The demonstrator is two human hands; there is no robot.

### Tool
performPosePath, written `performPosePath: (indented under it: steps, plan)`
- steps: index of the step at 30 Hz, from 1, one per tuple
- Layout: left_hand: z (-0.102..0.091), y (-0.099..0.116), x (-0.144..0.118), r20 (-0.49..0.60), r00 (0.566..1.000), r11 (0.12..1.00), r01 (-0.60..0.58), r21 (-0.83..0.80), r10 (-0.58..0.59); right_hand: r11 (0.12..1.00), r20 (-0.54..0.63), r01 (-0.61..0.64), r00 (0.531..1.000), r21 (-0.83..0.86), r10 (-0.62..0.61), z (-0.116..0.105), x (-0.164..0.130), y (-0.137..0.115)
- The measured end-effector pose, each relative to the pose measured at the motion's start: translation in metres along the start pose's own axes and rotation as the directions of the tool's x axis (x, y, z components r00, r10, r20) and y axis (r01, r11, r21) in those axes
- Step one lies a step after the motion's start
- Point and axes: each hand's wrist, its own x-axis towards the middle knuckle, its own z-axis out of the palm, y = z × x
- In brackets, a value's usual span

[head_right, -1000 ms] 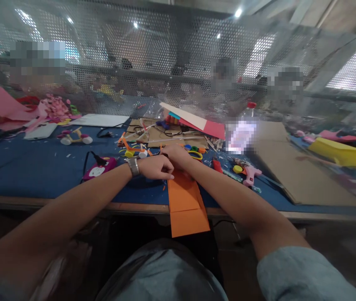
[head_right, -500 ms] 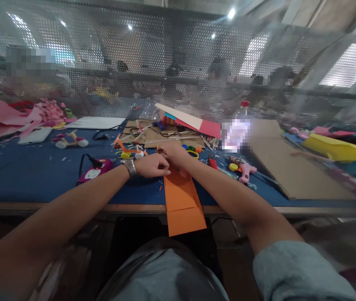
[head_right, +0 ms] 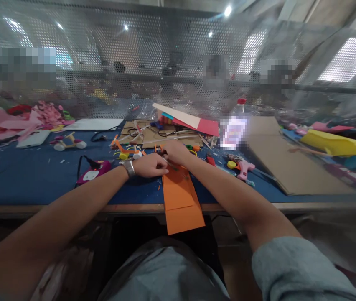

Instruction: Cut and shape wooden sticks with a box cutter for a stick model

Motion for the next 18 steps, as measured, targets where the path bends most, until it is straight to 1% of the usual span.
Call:
performPosePath:
  steps: [6, 12, 18]
  plan:
    - [0.0003, -0.0014, -0.0002, -0.009, 1.0, 1.0, 0.004, 0.027, -0.003, 0.999, 0.029, -0.01, 1.0, -0.041, 0.011, -0.0022, 0.0008, -0.0032]
    - [-0.0012, -0.0015, -0.0014, -0.026, 1.0, 0.999, 0.014, 0.043, -0.013, 0.998, 0.013, -0.013, 1.0, -0.065, 0.014, -0.0044, 0.0006, -0.006]
    - [-0.0027, 0.0005, -0.0008, -0.022, 0.999, 0.996, 0.051, 0.077, -0.05, 0.999, 0.011, 0.002, 1.0, -0.051, -0.001, -0.0035, 0.0011, -0.0046]
